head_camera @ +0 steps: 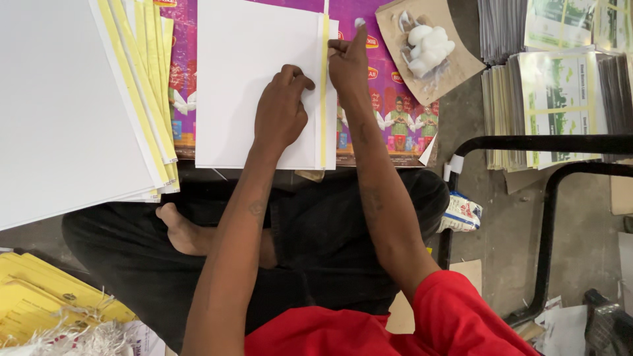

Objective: The person inserts a stack of white paper sheets into a purple printed cover. They smooth the edges and align the stack. The person repeats this process with multiple covers and stacks of paper, creating finished notebooks.

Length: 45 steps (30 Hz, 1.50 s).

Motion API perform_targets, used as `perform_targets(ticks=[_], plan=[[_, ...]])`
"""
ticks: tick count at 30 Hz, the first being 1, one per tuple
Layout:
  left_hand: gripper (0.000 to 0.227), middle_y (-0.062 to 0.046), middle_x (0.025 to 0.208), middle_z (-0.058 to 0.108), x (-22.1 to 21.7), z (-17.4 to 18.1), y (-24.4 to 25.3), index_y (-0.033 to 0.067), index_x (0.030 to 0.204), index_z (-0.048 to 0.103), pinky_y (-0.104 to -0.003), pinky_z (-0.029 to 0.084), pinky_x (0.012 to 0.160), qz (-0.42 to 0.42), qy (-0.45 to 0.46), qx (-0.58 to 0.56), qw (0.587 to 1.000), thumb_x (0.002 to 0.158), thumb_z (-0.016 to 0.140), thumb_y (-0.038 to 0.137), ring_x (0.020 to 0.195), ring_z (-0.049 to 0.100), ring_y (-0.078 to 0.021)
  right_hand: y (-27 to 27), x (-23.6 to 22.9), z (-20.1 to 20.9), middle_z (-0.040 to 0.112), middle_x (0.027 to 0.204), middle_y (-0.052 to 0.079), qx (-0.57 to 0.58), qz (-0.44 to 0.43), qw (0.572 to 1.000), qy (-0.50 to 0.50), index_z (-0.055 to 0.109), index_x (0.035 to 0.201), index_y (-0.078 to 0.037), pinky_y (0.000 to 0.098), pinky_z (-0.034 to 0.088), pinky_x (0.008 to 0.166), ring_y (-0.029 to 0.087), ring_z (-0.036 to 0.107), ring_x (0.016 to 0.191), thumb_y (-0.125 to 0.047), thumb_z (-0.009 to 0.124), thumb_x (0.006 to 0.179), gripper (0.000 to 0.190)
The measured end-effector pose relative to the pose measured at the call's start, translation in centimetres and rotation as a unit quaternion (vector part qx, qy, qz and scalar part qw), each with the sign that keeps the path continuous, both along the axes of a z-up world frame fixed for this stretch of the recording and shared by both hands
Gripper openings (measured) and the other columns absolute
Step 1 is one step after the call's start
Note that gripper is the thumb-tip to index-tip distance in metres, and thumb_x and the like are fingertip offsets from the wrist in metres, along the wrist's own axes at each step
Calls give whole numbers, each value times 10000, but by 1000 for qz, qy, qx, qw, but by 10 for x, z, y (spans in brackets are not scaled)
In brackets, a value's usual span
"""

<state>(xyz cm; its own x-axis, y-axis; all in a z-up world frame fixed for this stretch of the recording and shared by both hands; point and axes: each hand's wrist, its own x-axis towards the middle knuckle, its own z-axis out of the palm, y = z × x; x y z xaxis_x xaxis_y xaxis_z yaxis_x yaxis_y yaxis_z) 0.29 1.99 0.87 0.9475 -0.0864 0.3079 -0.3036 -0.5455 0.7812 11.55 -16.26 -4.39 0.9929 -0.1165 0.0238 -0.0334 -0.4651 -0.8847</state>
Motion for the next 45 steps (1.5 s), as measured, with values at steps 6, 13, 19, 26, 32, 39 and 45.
perform_targets(ticks=[6,13,19,26,32,39,45], plan=[[370,-87,1171,592,-1,2,0,48,1055,708,-444,502,884,1,12,1,1000,791,517,-127,1063,616,-290,-8,-1,-6,683,1248,165,52,40,997,-40,141,1627,-88,311,587,924,208,697,1087,43,575,985,786],[332,-97,1191,589,-3,8,3,30,1058,679,-444,507,856,1,23,-49,999,822,503,-122,1019,631,-304,-5,-31,14,577,1285,179,188,68,979,-42,-27,1636,-104,338,583,853,213,649,1043,57,655,959,974],[353,-108,1193,583,-2,-5,3,28,1073,649,-444,515,832,5,46,-97,994,817,461,-126,1006,638,-306,6,-104,32,668,1336,226,-5,74,995,-59,-141,1649,-99,327,596,887,191,708,1032,14,613,1023,987],[387,-60,1254,643,14,-4,19,89,1176,658,-357,544,841,-47,125,-331,934,923,422,-83,994,627,-201,26,-148,65,591,1415,233,132,14,991,9,-95,1635,-111,335,611,814,192,692,953,94,591,921,1011],[372,-111,1418,548,-42,32,101,91,1433,522,-419,521,1022,87,-65,-255,961,1067,532,152,1218,582,-243,47,-163,134,604,1521,255,119,98,968,-198,-7,1705,-172,309,601,937,169,663,1055,152,648,1024,999],[486,-67,1361,629,-102,69,154,67,1460,488,-350,481,1096,112,120,-457,874,1102,494,395,1257,600,-172,118,-221,213,630,1427,228,169,199,930,-257,-118,1560,-244,333,653,784,211,793,1021,-1,624,1066,924],[254,-93,1203,643,-142,23,251,-35,1351,579,-302,533,972,199,-24,-449,871,1170,592,144,1052,608,-177,120,-232,199,617,1459,212,213,246,916,-235,-86,1641,-289,368,684,931,265,738,1202,-107,600,1171,851]])
